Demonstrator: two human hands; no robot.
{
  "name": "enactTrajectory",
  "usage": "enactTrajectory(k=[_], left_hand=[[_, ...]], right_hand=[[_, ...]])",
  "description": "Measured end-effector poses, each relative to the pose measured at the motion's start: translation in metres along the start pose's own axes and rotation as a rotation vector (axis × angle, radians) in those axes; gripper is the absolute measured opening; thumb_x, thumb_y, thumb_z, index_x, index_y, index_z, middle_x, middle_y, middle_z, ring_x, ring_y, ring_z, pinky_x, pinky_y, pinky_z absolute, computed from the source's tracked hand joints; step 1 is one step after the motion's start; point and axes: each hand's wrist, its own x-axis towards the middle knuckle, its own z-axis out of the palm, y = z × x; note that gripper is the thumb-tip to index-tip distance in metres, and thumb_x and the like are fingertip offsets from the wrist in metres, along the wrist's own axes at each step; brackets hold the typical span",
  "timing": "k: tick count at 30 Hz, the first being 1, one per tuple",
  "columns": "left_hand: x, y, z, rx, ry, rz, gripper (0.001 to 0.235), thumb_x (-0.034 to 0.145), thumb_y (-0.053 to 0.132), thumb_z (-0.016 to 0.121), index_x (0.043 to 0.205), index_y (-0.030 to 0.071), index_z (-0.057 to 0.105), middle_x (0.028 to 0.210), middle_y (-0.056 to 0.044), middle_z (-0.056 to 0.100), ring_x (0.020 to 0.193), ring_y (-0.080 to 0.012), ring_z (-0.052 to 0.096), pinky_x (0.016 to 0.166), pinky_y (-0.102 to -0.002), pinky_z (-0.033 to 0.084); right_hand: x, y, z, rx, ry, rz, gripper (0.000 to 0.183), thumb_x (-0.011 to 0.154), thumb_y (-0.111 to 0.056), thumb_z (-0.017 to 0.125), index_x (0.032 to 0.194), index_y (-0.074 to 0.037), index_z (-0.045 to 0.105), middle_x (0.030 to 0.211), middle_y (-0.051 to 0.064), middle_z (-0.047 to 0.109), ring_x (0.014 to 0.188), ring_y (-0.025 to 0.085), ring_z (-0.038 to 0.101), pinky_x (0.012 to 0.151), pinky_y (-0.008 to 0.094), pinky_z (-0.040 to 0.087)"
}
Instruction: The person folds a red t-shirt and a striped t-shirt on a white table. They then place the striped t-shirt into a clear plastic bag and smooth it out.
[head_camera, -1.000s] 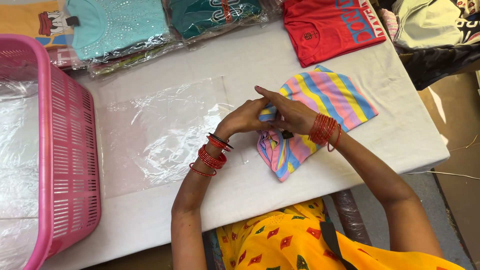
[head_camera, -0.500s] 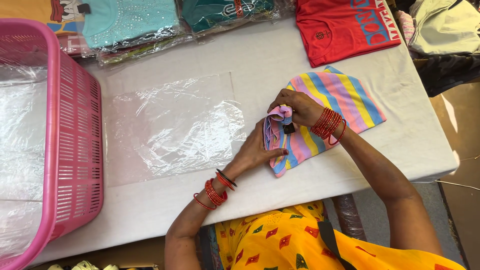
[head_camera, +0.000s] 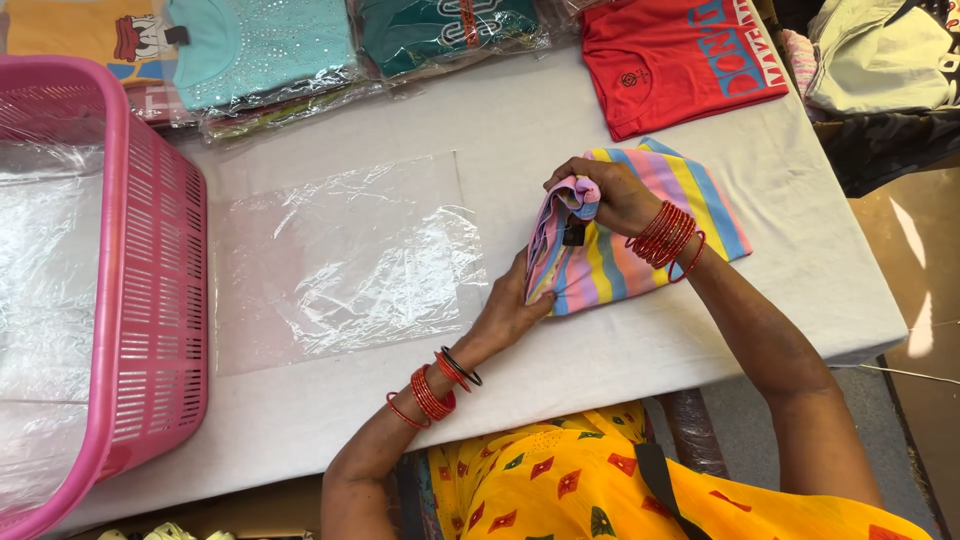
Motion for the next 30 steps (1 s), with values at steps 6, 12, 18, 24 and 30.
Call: enactTrajectory(k=[6,12,18,24,30], left_hand=[[0.079,0.050,-0.114,0.095,-0.165,-0.234,0.024,0.089,0.013,0.069,0.109,0.001,0.068,0.094,-0.007,0.062,0.077,-0.0183,0.064,0.072,-0.034,0.060],[0.138,0.153,-0.222,0.661,0.092,0.125,0.025,0.089,0.001,0.072,0.114,0.001,0.071,0.100,-0.015,0.055,0.093,-0.0318,0.059,0.086,-0.048,0.050],[0.110,0.142,-0.196,0.811,0.160,0.255,0.026,0.088,-0.003,0.068,0.113,-0.007,0.065,0.112,-0.022,0.054,0.096,-0.0388,0.063,0.083,-0.049,0.053],[0.015,0.056,-0.097,0.763,-0.142,0.200,0.010,0.093,0.003,0.056,0.097,-0.007,0.057,0.102,-0.026,0.050,0.081,-0.0395,0.061,0.072,-0.051,0.052],[-0.020,0.024,-0.018,0.938,-0.338,0.050,0.026,0.081,-0.002,0.067,0.105,-0.006,0.060,0.102,-0.019,0.057,0.084,-0.0306,0.065,0.070,-0.041,0.058]], right_hand=[[0.061,-0.011,-0.053,0.066,0.069,-0.087,0.017,0.101,-0.001,0.065,0.118,-0.002,0.062,0.107,0.007,0.067,0.102,0.013,0.067,0.089,0.028,0.056],[0.149,-0.019,-0.076,0.425,0.265,-0.162,0.017,0.109,-0.002,0.066,0.122,-0.002,0.056,0.108,0.004,0.067,0.100,0.017,0.074,0.090,0.039,0.067],[0.143,-0.014,-0.042,0.691,0.182,-0.266,0.014,0.115,-0.005,0.062,0.128,0.001,0.058,0.122,0.014,0.070,0.113,0.029,0.075,0.104,0.048,0.065],[0.044,0.052,0.023,0.781,-0.161,0.072,0.026,0.097,-0.011,0.066,0.121,-0.003,0.064,0.134,0.010,0.065,0.130,0.023,0.061,0.106,0.042,0.058],[-0.022,0.070,0.025,0.119,-0.255,-0.051,0.030,0.085,-0.004,0.076,0.115,-0.009,0.074,0.131,0.009,0.068,0.141,0.025,0.051,0.120,0.040,0.041]])
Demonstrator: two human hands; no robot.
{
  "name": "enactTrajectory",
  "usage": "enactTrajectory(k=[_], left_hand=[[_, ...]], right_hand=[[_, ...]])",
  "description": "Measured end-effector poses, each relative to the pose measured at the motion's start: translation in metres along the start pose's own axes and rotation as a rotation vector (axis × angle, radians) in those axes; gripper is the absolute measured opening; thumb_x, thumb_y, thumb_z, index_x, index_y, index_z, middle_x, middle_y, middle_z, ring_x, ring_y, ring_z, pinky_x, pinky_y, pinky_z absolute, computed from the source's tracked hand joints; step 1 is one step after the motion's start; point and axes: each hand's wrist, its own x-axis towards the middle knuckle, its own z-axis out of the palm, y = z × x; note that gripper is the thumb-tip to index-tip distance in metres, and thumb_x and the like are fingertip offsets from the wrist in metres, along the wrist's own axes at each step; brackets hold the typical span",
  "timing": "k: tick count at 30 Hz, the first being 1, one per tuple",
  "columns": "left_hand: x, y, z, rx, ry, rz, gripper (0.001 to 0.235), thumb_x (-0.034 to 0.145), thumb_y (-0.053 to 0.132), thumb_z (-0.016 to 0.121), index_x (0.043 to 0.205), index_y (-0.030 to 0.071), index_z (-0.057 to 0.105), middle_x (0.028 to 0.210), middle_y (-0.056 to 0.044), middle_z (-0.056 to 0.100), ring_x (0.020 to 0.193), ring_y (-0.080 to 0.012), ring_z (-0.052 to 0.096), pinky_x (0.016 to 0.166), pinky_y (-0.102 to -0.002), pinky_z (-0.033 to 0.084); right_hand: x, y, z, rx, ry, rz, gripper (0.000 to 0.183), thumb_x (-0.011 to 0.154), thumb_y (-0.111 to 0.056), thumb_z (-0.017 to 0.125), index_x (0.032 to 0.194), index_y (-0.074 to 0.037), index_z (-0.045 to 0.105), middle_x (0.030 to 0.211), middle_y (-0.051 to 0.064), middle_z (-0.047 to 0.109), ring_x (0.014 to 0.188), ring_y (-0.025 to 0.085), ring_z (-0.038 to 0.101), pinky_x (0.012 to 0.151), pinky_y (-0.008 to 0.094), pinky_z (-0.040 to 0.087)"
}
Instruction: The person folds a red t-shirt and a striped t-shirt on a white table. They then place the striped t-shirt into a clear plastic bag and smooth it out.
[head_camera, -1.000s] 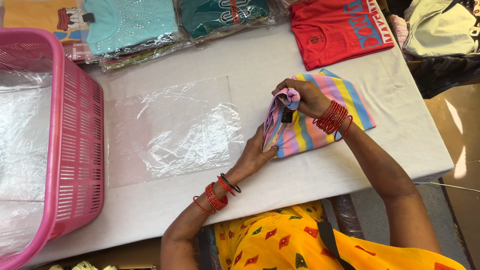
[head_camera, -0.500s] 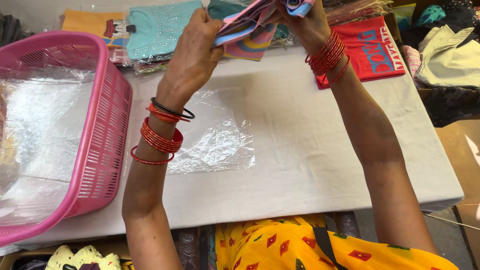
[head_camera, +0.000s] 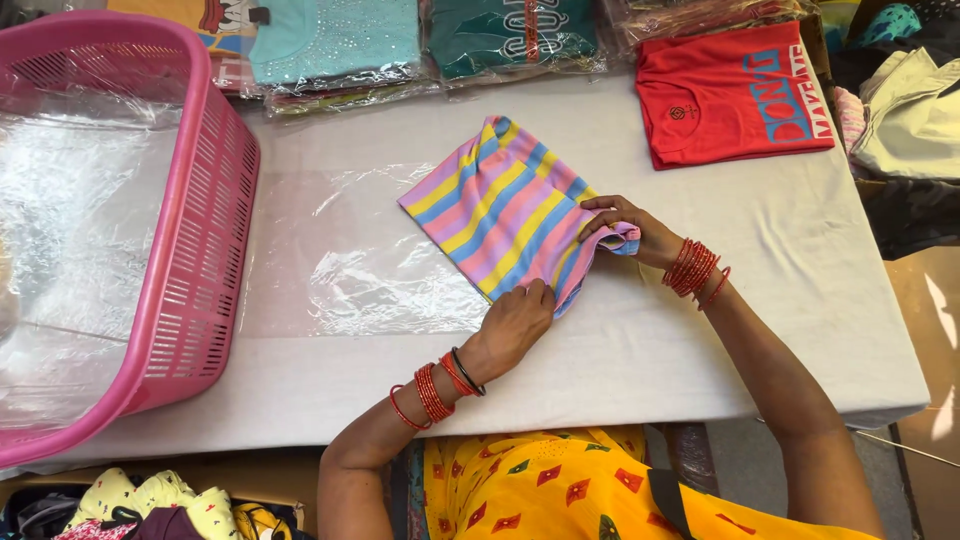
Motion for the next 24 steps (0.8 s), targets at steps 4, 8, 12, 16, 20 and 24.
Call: enactTrajectory(k=[4,8,12,16,20,24], left_hand=[[-0.010,0.022,-0.020,0.119,0.122,-0.005,0.049,0.073,-0.002,0.072,0.121,-0.005,0.061,0.095,-0.012,0.059,0.082,-0.0239,0.063,0.068,-0.035,0.054],[-0.019,0.024,-0.001,0.031,0.171,0.038,0.052,0.083,0.001,0.072,0.132,-0.003,0.058,0.096,-0.010,0.058,0.082,-0.0222,0.060,0.069,-0.036,0.051],[-0.019,0.020,0.002,-0.111,0.210,0.110,0.052,0.084,0.007,0.073,0.133,-0.002,0.057,0.099,-0.012,0.057,0.087,-0.0247,0.059,0.071,-0.037,0.052],[0.005,-0.009,-0.077,-0.593,-0.177,0.148,0.047,0.083,0.009,0.070,0.129,0.005,0.062,0.103,-0.012,0.064,0.087,-0.0251,0.067,0.071,-0.038,0.055],[0.068,-0.090,-0.060,-0.476,0.212,-0.066,0.024,0.098,0.010,0.063,0.121,0.015,0.069,0.107,-0.005,0.072,0.091,-0.0223,0.072,0.080,-0.038,0.058],[0.124,-0.161,-0.029,-0.228,0.385,-0.134,0.038,0.094,-0.002,0.059,0.125,0.016,0.070,0.115,-0.009,0.066,0.101,-0.0286,0.069,0.082,-0.042,0.059]], right_hand=[[-0.019,-0.010,-0.008,0.075,0.044,0.143,0.038,0.079,0.000,0.076,0.113,-0.016,0.077,0.153,0.013,0.046,0.147,0.028,0.038,0.117,0.043,0.038],[-0.051,-0.009,-0.009,-0.043,0.108,0.233,0.042,0.075,0.002,0.078,0.112,-0.018,0.077,0.148,0.013,0.048,0.141,0.030,0.042,0.113,0.043,0.042],[-0.076,-0.003,-0.016,-0.158,0.118,0.462,0.054,0.076,0.011,0.068,0.117,-0.022,0.079,0.132,0.010,0.061,0.127,0.024,0.061,0.109,0.039,0.051],[-0.067,-0.039,-0.037,-0.479,0.069,0.495,0.059,0.077,0.015,0.054,0.114,-0.024,0.078,0.125,0.009,0.066,0.115,0.028,0.066,0.097,0.040,0.055],[-0.027,-0.068,-0.019,-0.805,0.411,0.401,0.033,0.095,-0.006,0.058,0.120,-0.020,0.074,0.110,0.006,0.071,0.103,0.030,0.065,0.089,0.043,0.053],[-0.017,-0.062,0.021,-0.796,0.317,0.426,0.033,0.099,-0.039,0.064,0.122,-0.015,0.069,0.095,0.009,0.070,0.089,0.029,0.066,0.078,0.046,0.051]])
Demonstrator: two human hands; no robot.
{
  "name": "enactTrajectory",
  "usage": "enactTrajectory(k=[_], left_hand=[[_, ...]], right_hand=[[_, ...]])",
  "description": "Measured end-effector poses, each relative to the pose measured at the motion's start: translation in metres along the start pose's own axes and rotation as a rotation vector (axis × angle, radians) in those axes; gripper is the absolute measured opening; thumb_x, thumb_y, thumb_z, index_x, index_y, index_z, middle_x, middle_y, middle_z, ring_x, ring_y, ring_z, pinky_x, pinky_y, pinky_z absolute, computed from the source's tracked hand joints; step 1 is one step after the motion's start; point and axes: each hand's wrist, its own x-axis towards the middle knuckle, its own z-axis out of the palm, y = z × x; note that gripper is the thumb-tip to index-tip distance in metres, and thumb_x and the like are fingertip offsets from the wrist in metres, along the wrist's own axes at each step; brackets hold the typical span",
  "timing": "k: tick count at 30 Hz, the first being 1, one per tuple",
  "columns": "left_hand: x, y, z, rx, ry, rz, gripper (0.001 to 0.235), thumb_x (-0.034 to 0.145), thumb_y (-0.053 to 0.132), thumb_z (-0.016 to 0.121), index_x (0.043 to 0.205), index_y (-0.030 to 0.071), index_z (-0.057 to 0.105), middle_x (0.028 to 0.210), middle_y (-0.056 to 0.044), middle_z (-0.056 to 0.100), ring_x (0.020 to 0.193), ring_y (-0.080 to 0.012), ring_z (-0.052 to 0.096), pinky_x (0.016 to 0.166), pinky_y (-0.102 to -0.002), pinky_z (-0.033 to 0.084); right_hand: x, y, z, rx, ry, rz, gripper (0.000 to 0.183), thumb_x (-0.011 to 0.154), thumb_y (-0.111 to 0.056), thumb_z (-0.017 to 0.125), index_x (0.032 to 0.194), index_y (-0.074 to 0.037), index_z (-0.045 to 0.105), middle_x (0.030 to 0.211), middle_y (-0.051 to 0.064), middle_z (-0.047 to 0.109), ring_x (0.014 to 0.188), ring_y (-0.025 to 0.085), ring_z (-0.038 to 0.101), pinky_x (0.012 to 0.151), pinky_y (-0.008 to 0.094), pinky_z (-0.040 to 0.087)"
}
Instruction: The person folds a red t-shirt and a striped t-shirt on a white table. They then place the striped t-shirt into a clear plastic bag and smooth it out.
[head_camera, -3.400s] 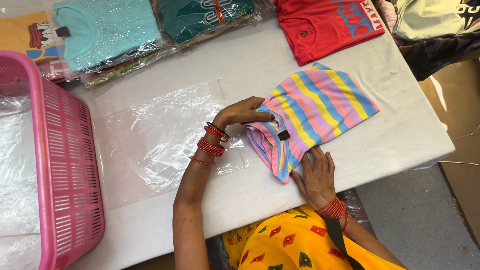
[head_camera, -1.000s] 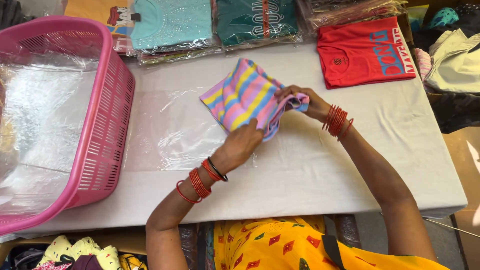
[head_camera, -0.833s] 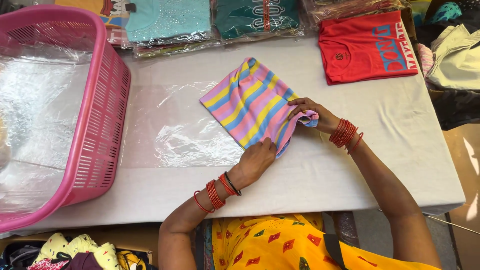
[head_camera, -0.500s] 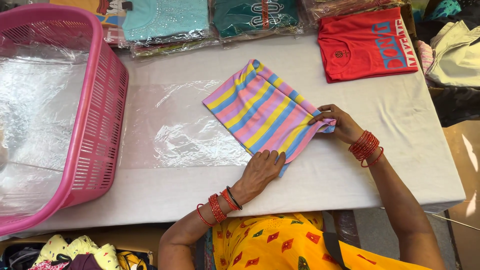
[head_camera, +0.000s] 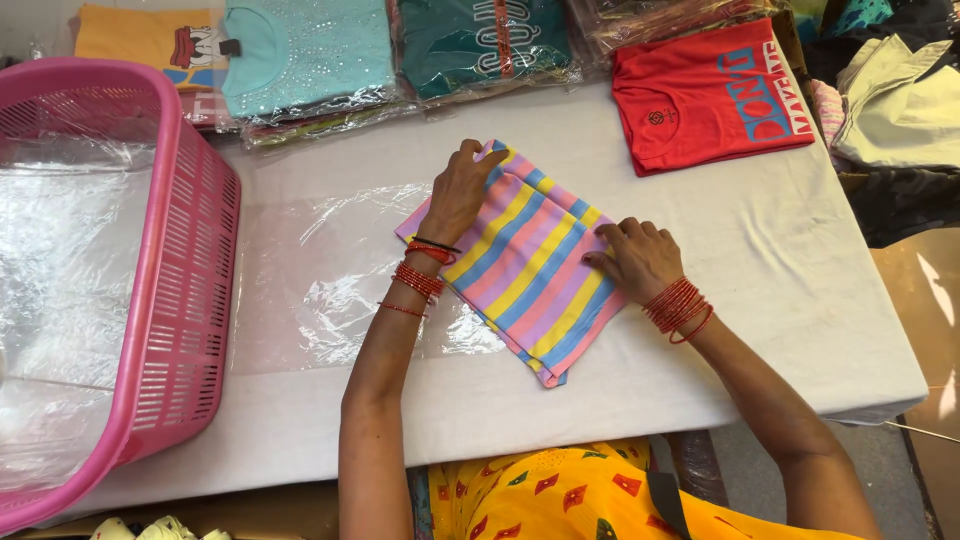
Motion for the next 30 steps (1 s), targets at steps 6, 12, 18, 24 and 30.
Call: enactTrajectory(k=[6,12,18,24,30], left_hand=[[0.038,-0.042,0.037,0.089,0.087,-0.001,0.025,0.081,0.003,0.068,0.103,0.014,0.072,0.123,-0.017,0.059,0.105,-0.0343,0.063,0.076,-0.044,0.058],[0.044,-0.050,0.068,0.086,0.130,-0.142,0.009,0.092,0.011,0.069,0.101,0.013,0.069,0.107,-0.008,0.061,0.100,-0.0305,0.063,0.076,-0.047,0.056],[0.034,-0.030,0.060,0.214,0.109,-0.121,0.023,0.090,0.000,0.061,0.111,0.012,0.064,0.111,-0.011,0.061,0.103,-0.0318,0.060,0.078,-0.044,0.056],[-0.048,0.072,0.014,-0.064,0.037,0.036,0.051,0.098,0.031,0.064,0.144,0.013,0.053,0.148,-0.011,0.053,0.138,-0.0328,0.053,0.114,-0.051,0.042],[-0.101,0.129,-0.054,0.146,-0.659,-0.082,0.103,0.077,0.070,0.068,0.162,0.030,0.026,0.172,-0.015,0.009,0.149,-0.0524,0.003,0.109,-0.076,0.003]], right_hand=[[-0.013,0.019,0.004,-0.030,-0.106,0.160,0.042,0.095,-0.052,0.063,0.105,-0.012,0.066,0.083,0.006,0.073,0.083,0.026,0.069,0.090,0.043,0.044],[-0.020,0.037,0.010,0.068,-0.148,0.233,0.034,0.100,-0.045,0.059,0.101,-0.011,0.067,0.070,0.006,0.074,0.077,0.026,0.071,0.099,0.045,0.040],[-0.016,0.021,-0.007,-0.039,-0.185,0.239,0.032,0.103,-0.043,0.058,0.109,-0.012,0.065,0.077,0.005,0.074,0.082,0.025,0.071,0.100,0.044,0.042],[-0.021,0.014,0.013,-0.127,0.067,0.046,0.064,0.088,-0.052,0.066,0.139,-0.013,0.057,0.138,0.011,0.057,0.131,0.028,0.051,0.114,0.054,0.033],[-0.038,0.004,0.040,-0.058,-0.136,-0.310,0.083,0.094,-0.064,0.050,0.157,-0.015,0.031,0.163,0.021,0.028,0.151,0.037,0.024,0.122,0.053,0.015]])
